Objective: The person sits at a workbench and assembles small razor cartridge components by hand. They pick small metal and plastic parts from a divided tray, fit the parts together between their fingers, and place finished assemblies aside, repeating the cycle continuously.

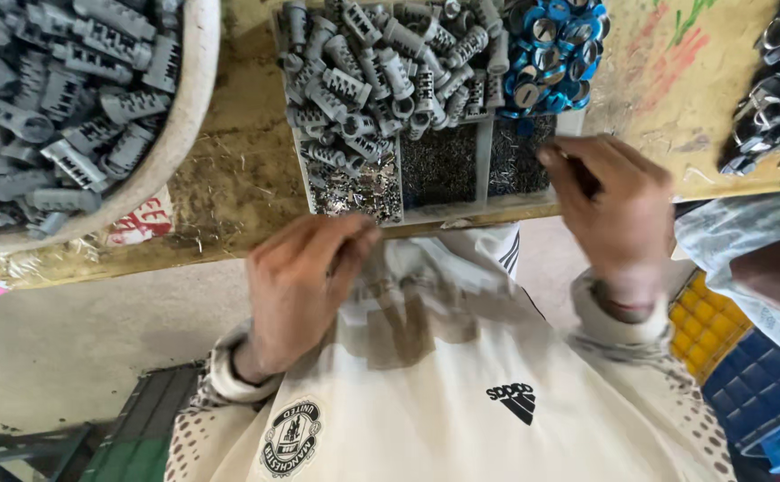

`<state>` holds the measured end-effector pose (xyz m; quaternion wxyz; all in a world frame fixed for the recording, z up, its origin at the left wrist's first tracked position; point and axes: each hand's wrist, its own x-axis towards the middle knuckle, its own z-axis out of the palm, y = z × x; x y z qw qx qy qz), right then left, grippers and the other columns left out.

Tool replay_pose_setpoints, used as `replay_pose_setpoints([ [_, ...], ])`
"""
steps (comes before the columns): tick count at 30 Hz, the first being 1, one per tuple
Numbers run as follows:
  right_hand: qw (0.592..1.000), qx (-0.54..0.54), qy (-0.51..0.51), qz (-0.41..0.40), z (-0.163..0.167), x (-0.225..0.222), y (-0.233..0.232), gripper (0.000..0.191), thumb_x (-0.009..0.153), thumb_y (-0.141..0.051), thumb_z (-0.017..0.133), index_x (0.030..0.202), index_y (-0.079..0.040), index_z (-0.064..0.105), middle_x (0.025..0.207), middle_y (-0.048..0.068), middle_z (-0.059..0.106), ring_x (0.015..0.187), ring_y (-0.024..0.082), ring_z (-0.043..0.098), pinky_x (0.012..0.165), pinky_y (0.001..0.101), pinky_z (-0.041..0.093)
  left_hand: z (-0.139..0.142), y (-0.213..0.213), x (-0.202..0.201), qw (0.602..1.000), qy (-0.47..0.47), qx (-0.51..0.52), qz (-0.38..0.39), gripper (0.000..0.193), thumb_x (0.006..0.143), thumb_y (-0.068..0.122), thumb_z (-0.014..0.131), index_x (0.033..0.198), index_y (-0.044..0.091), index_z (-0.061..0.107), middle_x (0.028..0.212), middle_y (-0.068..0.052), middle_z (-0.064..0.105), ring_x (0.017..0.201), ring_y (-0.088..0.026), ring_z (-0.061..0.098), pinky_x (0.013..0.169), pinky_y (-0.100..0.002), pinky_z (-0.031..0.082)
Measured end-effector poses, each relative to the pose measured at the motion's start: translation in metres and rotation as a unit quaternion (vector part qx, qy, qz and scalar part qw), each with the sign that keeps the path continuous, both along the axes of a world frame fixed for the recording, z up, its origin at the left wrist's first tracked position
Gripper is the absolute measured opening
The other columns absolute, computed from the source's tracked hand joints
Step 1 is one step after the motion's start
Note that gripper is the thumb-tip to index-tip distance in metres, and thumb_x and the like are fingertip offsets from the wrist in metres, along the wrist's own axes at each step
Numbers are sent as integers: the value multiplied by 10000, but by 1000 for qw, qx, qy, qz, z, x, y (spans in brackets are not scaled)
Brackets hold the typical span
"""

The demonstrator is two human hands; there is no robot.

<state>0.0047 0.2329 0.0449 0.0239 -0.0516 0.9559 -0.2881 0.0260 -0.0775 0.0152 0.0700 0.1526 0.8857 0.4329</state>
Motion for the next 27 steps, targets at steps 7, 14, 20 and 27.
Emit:
replay_pose_setpoints([
  [7, 994, 54, -2, -98, -44, 14, -3, 130, 980, -67, 845, 1068, -47, 751, 898, 123, 705, 707, 227, 661, 639, 349, 490, -4, 5, -15, 990, 27, -139, -27, 106, 984, 108, 729, 1072, 97, 670, 922, -57, 742, 740, -171, 712, 588, -312, 572],
  [14, 994, 8, -30, 108, -8, -6, -47, 114, 990, -161, 786, 1046, -82, 726, 852, 84, 637, 692, 254, 670, 591, 377, 496, -4, 6, -12, 991, 11, -128, -23, 86, 1001, 88, 724, 1055, 75, 658, 910, -58, 717, 755, -187, 706, 603, -329, 583],
  [20, 984, 73, -53, 154, -16, -11, -56, 133, 935, -165, 758, 1016, -88, 686, 886, 64, 601, 734, 291, 661, 600, 424, 499, -3, 7, -10, 989, 36, -141, 12, 172, 961, 116, 729, 1102, 66, 645, 1002, -99, 712, 759, -219, 710, 575, -341, 577],
  [27, 982, 91, -55, 153, -16, -7, -59, 117, 949, -153, 757, 1007, -90, 678, 916, 68, 570, 749, 275, 653, 620, 417, 506, -2, 1, -13, 996, -3, -82, -16, 123, 1044, 113, 711, 1100, 73, 608, 971, -50, 646, 766, -211, 684, 613, -355, 567],
])
